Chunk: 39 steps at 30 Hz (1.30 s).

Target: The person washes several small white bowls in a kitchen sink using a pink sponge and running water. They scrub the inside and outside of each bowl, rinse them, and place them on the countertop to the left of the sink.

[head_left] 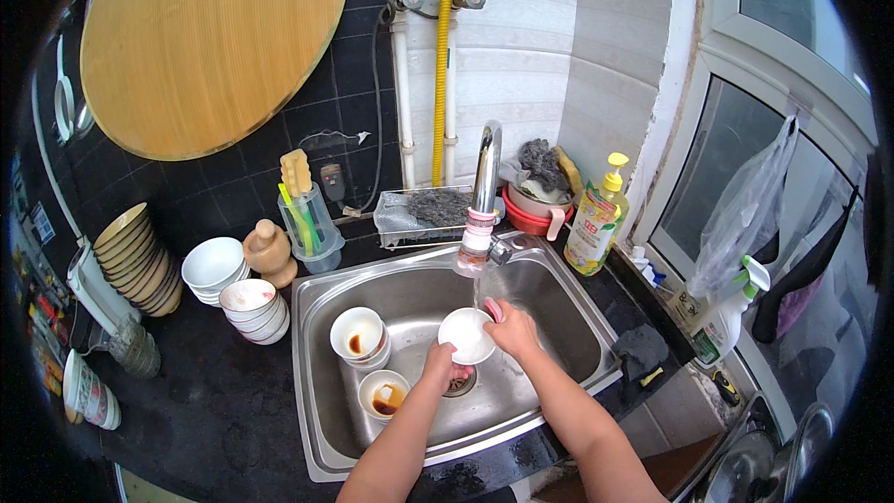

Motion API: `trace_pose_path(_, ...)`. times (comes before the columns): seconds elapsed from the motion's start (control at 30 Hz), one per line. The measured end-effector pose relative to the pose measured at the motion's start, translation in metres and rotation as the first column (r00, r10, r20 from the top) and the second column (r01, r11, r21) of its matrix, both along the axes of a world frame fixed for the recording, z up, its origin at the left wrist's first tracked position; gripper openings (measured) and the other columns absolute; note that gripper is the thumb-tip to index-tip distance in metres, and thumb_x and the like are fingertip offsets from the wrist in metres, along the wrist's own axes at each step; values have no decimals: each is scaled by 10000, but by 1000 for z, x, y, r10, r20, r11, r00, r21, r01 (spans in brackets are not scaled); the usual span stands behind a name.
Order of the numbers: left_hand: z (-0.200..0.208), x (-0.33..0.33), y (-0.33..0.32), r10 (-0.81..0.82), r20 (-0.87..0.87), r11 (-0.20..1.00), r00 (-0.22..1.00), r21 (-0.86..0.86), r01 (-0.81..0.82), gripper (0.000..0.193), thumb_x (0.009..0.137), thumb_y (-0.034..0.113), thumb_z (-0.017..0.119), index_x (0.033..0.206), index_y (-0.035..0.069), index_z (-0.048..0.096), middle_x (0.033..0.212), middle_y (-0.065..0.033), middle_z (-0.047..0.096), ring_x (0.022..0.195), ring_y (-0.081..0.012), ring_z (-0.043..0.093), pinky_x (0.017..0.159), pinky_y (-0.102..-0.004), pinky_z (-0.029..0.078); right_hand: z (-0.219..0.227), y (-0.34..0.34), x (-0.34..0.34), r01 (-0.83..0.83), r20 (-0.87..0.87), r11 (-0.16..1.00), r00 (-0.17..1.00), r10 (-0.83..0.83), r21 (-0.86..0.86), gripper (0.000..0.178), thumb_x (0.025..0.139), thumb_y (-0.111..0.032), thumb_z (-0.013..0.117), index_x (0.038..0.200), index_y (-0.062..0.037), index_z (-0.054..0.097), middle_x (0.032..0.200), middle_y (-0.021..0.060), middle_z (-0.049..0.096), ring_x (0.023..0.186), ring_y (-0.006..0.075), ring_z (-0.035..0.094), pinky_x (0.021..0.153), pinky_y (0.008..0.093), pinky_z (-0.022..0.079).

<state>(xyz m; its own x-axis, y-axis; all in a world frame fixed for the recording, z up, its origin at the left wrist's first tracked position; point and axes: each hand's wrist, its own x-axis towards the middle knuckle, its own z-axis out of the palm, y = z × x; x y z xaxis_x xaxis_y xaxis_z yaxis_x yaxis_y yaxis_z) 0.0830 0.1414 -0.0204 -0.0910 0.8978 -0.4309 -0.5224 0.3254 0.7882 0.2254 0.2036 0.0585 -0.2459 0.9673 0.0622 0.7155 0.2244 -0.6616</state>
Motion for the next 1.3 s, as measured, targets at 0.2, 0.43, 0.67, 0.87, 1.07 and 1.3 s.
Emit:
trace_pose_path(0.2,7,6,0,-122,38,985,992,-119,125,448,836,344,451,1061,-40,401,781,-163,527,456,-208,531,340,-289,433,-13,19,14,34,15,873,999,-30,-486,333,638,-191,573,905,5,607,658,155,621,548,228,621,508,317,487)
trace_pose_path(0.43,11,6,-1,-15,-68,983,998,-184,2,400,819,242,449,1112,-17,367,835,-177,536,464,-201,534,361,-299,460,-59,29,17,-146,-145,777,987,72,-612,374,711,-273,596,761,97,582,578,167,579,439,224,568,358,315,428)
trace_pose_path(0.67,38,21,-13,242,-530,970,812,109,-218,526,729,-12,430,1242,56,336,990,-210,531,639,-283,596,494,-332,504,-37,23,16,-114,92,749,969,228,-653,579,733,-516,582,717,63,593,676,149,587,528,250,588,530,368,479)
trace_pose_path(0.87,13,19,-7,219,-772,956,596,292,26,582,700,-60,446,1259,73,353,1161,-227,464,1053,-345,473,912,-360,364,-86,52,27,-248,205,868,909,362,-431,507,731,-476,580,945,-18,604,734,115,617,632,235,613,511,367,484)
trace_pose_path(1.07,21,22,-11,354,-742,876,569,477,77,580,726,-121,427,1264,90,368,1168,-198,481,1094,-284,471,908,-318,371,-47,30,12,-244,-148,950,965,217,-196,235,816,-59,479,1031,11,544,873,168,616,655,231,627,479,311,512)
trace_pose_path(1.3,34,24,-7,363,-580,870,730,491,-43,541,812,-63,453,1301,144,352,1105,-151,528,893,-200,547,775,-278,430,-34,25,11,-103,-306,995,947,103,17,242,771,-1,499,1008,10,545,841,189,614,648,251,633,483,324,509)
